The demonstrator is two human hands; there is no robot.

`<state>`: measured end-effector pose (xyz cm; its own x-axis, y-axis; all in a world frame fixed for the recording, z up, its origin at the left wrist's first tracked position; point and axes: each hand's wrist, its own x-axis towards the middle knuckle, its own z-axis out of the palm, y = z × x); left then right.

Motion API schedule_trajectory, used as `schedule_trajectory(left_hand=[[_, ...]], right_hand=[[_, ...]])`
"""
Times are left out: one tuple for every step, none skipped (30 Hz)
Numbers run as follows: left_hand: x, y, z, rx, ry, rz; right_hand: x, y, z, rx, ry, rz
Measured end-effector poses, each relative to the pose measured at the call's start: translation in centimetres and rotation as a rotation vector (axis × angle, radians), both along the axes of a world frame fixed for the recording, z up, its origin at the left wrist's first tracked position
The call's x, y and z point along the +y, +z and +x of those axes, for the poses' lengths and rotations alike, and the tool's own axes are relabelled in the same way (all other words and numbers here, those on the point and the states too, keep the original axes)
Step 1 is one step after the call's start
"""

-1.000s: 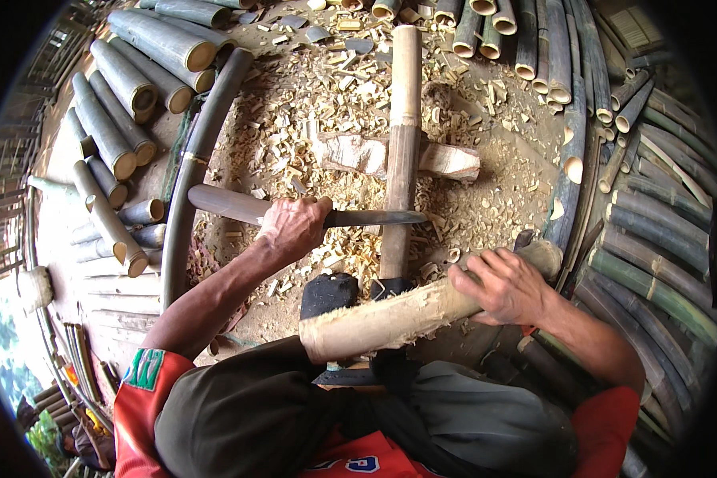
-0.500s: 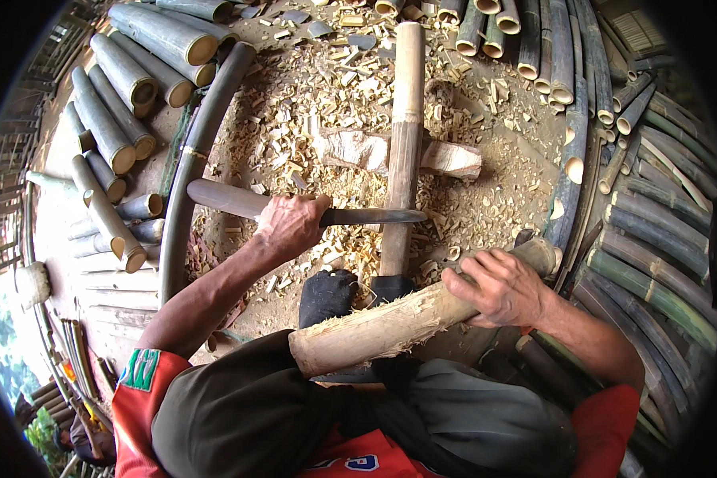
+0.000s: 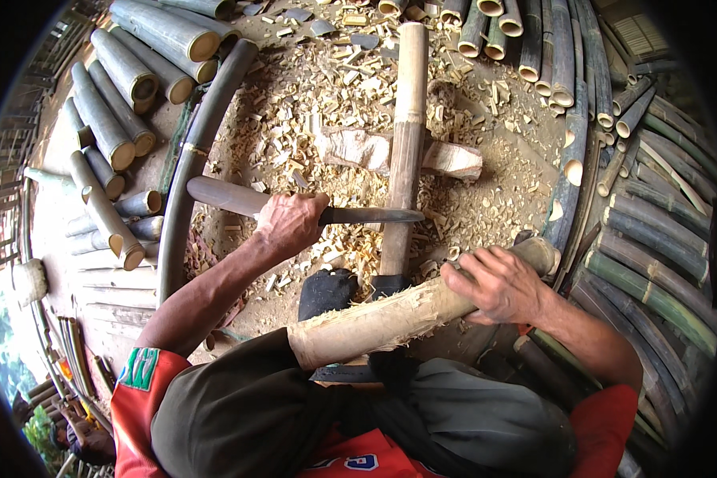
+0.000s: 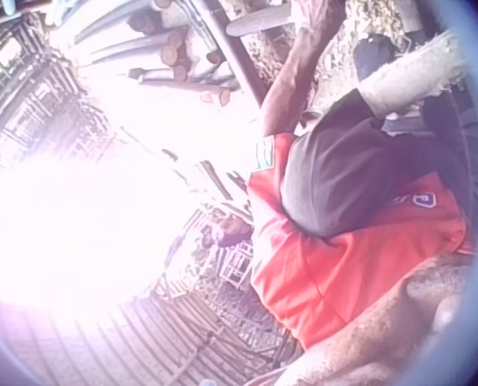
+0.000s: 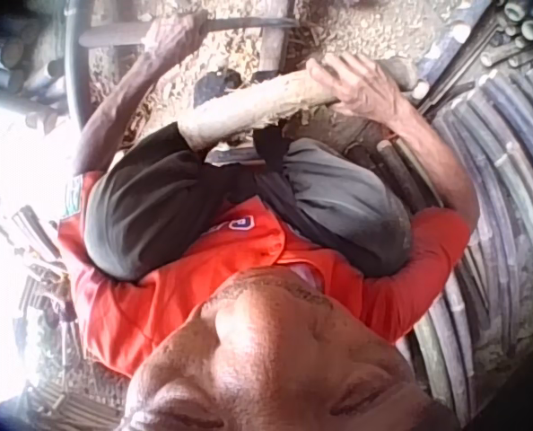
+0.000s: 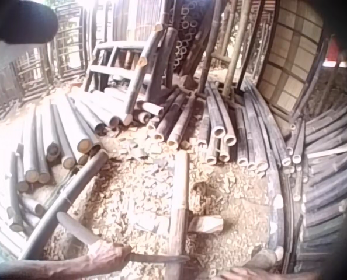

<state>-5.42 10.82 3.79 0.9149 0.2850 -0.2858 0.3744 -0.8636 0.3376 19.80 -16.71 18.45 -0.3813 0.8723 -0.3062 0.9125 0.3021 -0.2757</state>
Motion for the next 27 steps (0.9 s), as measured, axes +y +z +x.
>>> schedule_trajectory(left_hand=[[0.0,0.1,0.0,0.022,0.007,0.004],[-0.2,0.4,0.1,0.038,0.025,0.002],[-0.4,0.7,0.3,0.055,0.044,0.001],[-0.5,0.9,0.3,0.073,0.062,0.001],[-0.6,0.7,0.2,0.101,0.06,0.006],[-0.7,0.6,0.5,0.12,0.055,0.012],[-0.6,0.5,0.7,0.14,0.049,0.019],[-0.6,0.5,1.0,0.132,0.026,0.018],[-0.6,0.1,1.0,0.141,0.039,-0.013],[-0.5,-0.3,1.1,0.144,0.053,-0.036],[-0.3,-0.3,1.1,0.162,0.074,-0.054],[-0.4,-0.2,1.0,0.172,0.043,-0.008],[-0.2,-0.2,0.9,0.157,0.042,0.004],[-0.2,-0.5,0.2,0.157,0.043,0.01],[0.0,-0.3,0.4,0.139,0.042,0.019],[0.2,-0.2,0.5,0.172,0.035,-0.003],[0.1,-0.2,0.6,0.146,0.033,0.017],[-0.4,-0.2,0.8,0.115,0.021,0.028],[-0.7,-0.2,1.1,0.081,0.012,0.043],[-0.7,-0.7,1.0,0.081,0.012,0.043],[-0.4,-0.9,0.7,0.082,0.021,0.047],[-0.2,-1.1,0.3,0.082,0.032,0.051],[-0.3,-1.5,0.4,0.07,0.038,0.045],[-0.2,-1.2,0.3,0.05,0.031,0.051],[0.0,-1.0,0.2,0.111,0.009,0.031],[0.0,-0.9,0.3,0.096,0.001,0.046],[-0.2,-1.0,0.6,0.079,-0.011,0.049]], right_hand=[[0.0,-0.1,0.0,0.002,-0.002,0.004],[0.1,-0.1,0.0,-0.007,0.011,0.011],[0.3,-0.1,0.1,-0.015,0.024,0.018],[0.5,-0.1,0.2,-0.022,0.038,0.026],[0.6,-0.4,0.5,-0.017,0.064,0.099],[0.6,-0.8,1.2,-0.021,0.088,0.174],[0.5,-1.6,2.2,-0.025,0.113,0.248],[0.2,-4.6,4.3,-0.059,0.153,0.439],[1.0,-5.1,6.4,-0.079,0.144,0.333],[1.4,-6.1,8.1,-0.22,0.08,0.216],[2.5,-6.4,8.2,-0.344,0.016,0.104],[2.1,-6.0,7.6,-0.355,0.049,0.111],[1.5,-5.7,6.6,-0.349,0.036,0.109],[1.5,-5.3,5.0,-0.218,0.078,0.154],[1.2,-4.5,4.2,-0.107,0.116,0.201],[0.5,-5.6,3.7,0.025,0.136,0.281],[0.9,-5.1,3.8,-0.009,0.24,0.416],[0.7,-6.1,5.8,-0.008,0.194,0.416],[0.6,-7.1,7.9,-0.011,0.151,0.421],[1.2,-6.6,8.2,-0.279,0.019,0.23],[1.6,-6.3,7.3,-0.27,0.013,0.188],[1.7,-6.1,5.8,-0.261,0.008,0.145],[1.5,-5.3,4.6,-0.264,0.002,0.093],[1.6,-3.7,3.3,-0.157,0.048,0.071],[0.9,-4.0,2.6,-0.022,0.136,0.212],[1.0,-4.6,3.4,0.03,0.2,0.377],[1.4,-5.2,4.6,0.08,0.262,0.529]])
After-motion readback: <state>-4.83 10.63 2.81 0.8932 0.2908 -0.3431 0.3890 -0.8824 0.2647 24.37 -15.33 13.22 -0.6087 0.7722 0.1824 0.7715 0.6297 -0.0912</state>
